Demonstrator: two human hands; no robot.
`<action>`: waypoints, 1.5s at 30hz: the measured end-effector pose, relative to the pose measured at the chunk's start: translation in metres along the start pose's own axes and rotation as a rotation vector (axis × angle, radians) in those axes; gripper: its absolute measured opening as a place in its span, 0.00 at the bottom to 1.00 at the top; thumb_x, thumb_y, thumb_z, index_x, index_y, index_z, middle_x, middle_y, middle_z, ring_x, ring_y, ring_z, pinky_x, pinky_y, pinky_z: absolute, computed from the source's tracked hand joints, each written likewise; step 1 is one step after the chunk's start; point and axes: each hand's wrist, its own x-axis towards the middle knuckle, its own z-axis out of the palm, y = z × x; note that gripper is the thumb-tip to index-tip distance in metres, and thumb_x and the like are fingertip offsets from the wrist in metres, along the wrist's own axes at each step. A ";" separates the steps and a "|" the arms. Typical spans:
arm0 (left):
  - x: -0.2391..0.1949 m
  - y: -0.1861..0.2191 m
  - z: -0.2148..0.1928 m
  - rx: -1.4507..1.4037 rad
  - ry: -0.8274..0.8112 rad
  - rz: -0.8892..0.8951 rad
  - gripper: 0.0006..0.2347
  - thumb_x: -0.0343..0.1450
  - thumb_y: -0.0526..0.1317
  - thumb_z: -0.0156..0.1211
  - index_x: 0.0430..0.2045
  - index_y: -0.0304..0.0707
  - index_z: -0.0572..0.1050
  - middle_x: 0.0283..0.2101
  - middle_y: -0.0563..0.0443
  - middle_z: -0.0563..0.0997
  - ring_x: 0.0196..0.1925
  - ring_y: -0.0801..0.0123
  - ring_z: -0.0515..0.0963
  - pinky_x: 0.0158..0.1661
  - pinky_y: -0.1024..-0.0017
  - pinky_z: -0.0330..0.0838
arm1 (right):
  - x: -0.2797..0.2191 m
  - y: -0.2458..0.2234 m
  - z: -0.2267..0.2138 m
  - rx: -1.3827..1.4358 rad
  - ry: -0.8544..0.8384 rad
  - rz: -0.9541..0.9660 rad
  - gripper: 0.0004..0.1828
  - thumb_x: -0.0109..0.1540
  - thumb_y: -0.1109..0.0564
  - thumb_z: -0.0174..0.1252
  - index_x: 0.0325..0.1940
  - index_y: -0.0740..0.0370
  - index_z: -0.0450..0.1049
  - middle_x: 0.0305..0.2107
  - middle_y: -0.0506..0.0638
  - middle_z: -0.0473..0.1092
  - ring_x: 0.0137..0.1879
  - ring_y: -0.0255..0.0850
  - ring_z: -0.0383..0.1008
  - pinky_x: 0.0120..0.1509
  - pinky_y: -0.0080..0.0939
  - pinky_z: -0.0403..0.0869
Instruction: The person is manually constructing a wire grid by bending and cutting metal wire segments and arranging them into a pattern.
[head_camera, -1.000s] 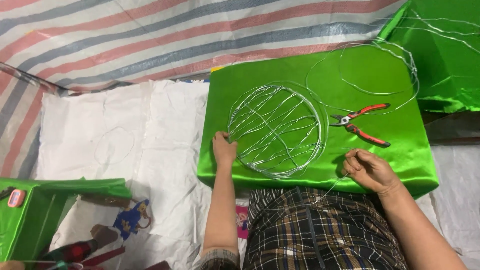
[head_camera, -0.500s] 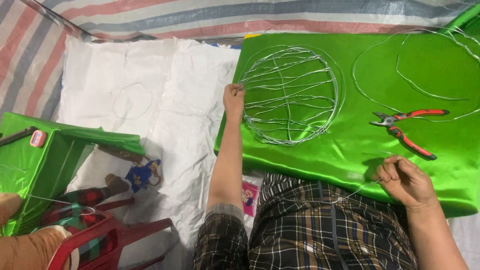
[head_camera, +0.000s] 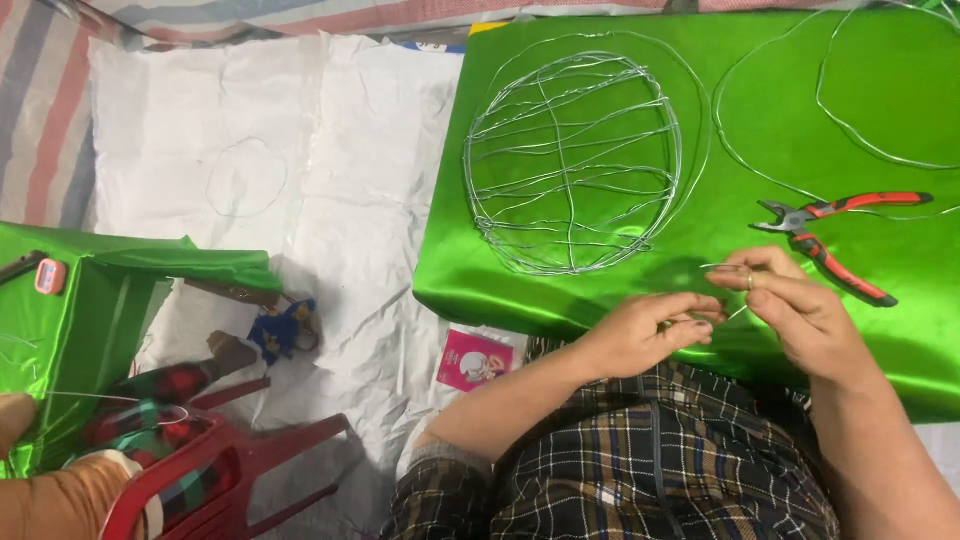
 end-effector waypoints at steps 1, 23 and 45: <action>0.003 -0.006 0.003 -0.144 0.058 0.016 0.16 0.78 0.45 0.46 0.56 0.39 0.69 0.54 0.45 0.79 0.46 0.62 0.83 0.48 0.63 0.83 | 0.012 -0.014 0.005 -0.190 -0.049 -0.080 0.19 0.69 0.55 0.46 0.60 0.64 0.73 0.57 0.59 0.68 0.67 0.49 0.66 0.74 0.52 0.69; 0.043 -0.039 0.012 -0.156 0.475 0.131 0.11 0.81 0.44 0.45 0.47 0.40 0.75 0.41 0.52 0.82 0.28 0.73 0.77 0.26 0.77 0.72 | 0.096 0.011 -0.012 -0.012 0.100 0.596 0.14 0.62 0.53 0.59 0.44 0.65 0.81 0.41 0.57 0.80 0.51 0.46 0.79 0.66 0.48 0.72; 0.067 -0.056 0.010 -1.005 0.218 -0.063 0.08 0.79 0.36 0.52 0.50 0.35 0.75 0.26 0.56 0.67 0.22 0.77 0.58 0.21 0.82 0.53 | 0.100 0.002 -0.022 0.254 -0.275 0.363 0.13 0.64 0.54 0.56 0.46 0.65 0.79 0.43 0.54 0.73 0.50 0.45 0.74 0.57 0.50 0.73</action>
